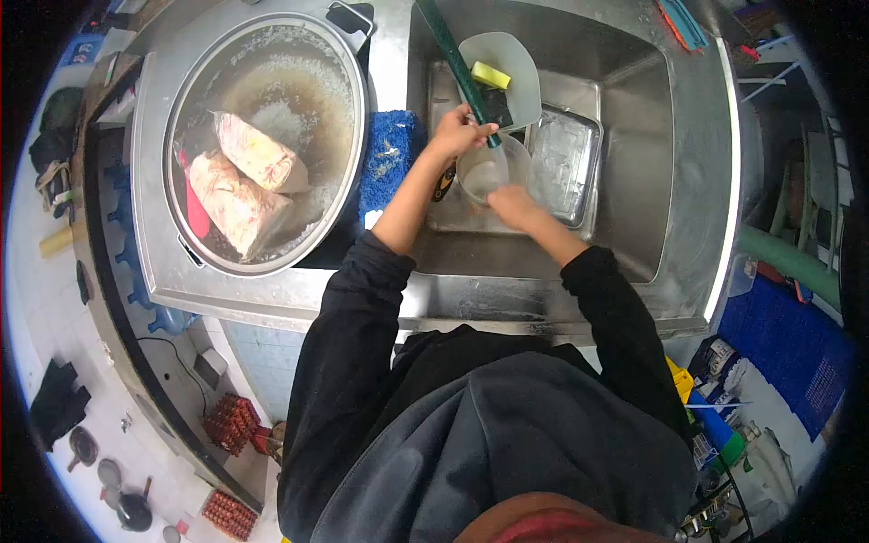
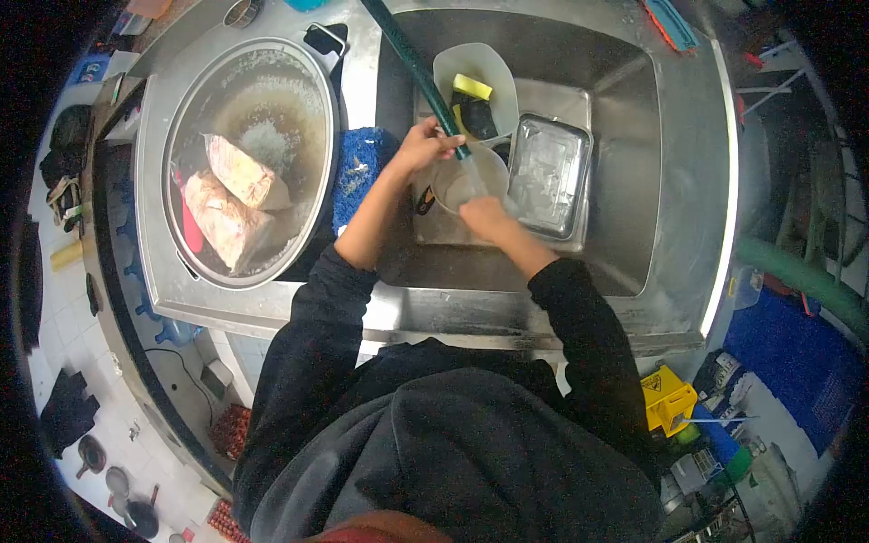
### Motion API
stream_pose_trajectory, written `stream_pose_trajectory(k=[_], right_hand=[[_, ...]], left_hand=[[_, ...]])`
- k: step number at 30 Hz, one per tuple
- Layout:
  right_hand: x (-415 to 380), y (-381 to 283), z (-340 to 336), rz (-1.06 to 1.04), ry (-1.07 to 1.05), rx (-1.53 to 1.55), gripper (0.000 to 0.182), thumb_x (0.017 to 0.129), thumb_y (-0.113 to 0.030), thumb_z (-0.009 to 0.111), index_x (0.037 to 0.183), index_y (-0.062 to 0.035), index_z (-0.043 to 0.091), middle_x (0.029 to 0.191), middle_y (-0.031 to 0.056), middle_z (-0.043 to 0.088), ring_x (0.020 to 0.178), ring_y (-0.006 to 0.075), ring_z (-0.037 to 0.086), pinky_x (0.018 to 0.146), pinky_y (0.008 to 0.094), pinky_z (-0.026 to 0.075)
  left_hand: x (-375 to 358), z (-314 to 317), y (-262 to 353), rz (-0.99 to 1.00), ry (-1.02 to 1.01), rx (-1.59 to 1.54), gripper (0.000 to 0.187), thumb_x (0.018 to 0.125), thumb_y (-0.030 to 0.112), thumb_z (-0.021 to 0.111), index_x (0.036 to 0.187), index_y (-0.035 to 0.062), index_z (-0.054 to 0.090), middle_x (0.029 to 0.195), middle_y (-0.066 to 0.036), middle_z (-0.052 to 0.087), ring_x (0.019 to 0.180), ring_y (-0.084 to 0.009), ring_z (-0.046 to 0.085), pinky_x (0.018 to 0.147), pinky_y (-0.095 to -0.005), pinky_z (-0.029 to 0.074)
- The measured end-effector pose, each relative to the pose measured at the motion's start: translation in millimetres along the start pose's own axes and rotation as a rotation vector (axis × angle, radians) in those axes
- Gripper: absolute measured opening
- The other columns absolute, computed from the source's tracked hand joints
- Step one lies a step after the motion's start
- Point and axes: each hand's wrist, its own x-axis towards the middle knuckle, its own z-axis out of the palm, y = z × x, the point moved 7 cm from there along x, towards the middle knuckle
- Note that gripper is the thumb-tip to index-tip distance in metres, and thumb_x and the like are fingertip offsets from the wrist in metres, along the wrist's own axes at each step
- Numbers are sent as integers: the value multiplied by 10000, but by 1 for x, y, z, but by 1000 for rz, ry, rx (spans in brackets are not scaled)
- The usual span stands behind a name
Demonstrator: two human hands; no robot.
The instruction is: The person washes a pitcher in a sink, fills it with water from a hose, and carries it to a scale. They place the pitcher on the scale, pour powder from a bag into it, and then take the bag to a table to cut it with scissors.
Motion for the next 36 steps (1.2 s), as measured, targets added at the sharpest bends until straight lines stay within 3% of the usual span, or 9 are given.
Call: stream_pose_trajectory(k=[3, 5, 9, 13, 15, 23, 26, 30, 36], right_hand=[[0, 9, -28, -13, -127, 26, 147, 610, -113, 562, 734, -33, 560, 733, 155, 551, 717, 285, 542, 594, 371, 425], [2, 12, -38, -18, -175, -21, 159, 600, -126, 572, 736, -45, 565, 739, 150, 554, 715, 283, 541, 591, 367, 425], [5, 25, -37, -52, -379, -111, 209, 558, -170, 620, 715, -38, 580, 734, 144, 564, 706, 265, 546, 595, 340, 426], [10, 37, -39, 37, -705, -173, 224, 539, -176, 640, 683, -15, 583, 705, 135, 571, 697, 245, 553, 584, 328, 429], [6, 37, -49, 99, -872, -391, 242, 528, -188, 651, 672, -5, 588, 692, 112, 580, 684, 225, 557, 574, 311, 436], [21, 18, -41, 89, -695, -747, 166, 551, -92, 610, 717, -95, 607, 761, 67, 585, 718, 245, 564, 528, 382, 445], [13, 23, -45, -17, -615, -691, 132, 549, -93, 612, 681, -87, 607, 721, 79, 586, 680, 239, 569, 516, 344, 448], [1, 92, -42, 407, -790, -23, 108, 607, -56, 497, 638, -38, 599, 642, 95, 579, 589, 225, 566, 514, 309, 453], [-10, 106, -55, 512, -641, 388, 215, 563, 25, 415, 697, 36, 582, 673, 129, 577, 591, 221, 568, 528, 289, 458]], left_hand=[[4, -6, 7, 2, 50, 167, 279, 624, 130, 648, 824, 14, 492, 616, -12, 491, 555, -70, 489, 493, -173, 417], [5, 4, 11, 36, 27, 30, 274, 614, 135, 650, 819, 24, 506, 630, -18, 512, 543, -56, 488, 499, -157, 420], [11, 0, 4, -254, -233, 156, 132, 566, 56, 650, 601, -14, 544, 529, -38, 510, 412, -73, 465, 374, -166, 396], [24, 15, -4, -163, -152, 104, 110, 561, 52, 644, 590, -6, 555, 542, -33, 520, 425, -70, 474, 384, -155, 401], [25, 19, 2, -114, -157, 37, 102, 561, 48, 639, 596, -3, 557, 542, -32, 522, 430, -68, 476, 389, -153, 404], [21, 3, -2, -173, -172, 89, 140, 533, 42, 645, 610, -5, 538, 556, -50, 539, 409, -84, 484, 386, -188, 414], [36, 8, -13, -45, -98, 12, 236, 551, 79, 675, 703, -10, 517, 563, -49, 521, 464, -99, 490, 419, -213, 402], [36, 0, -13, -65, -49, 71, 248, 552, 100, 683, 703, -11, 521, 574, -53, 531, 474, -96, 499, 430, -212, 409], [29, -6, -4, 13, 2, 123, 254, 518, 160, 692, 672, 11, 556, 600, -57, 571, 490, -115, 540, 497, -219, 425]])
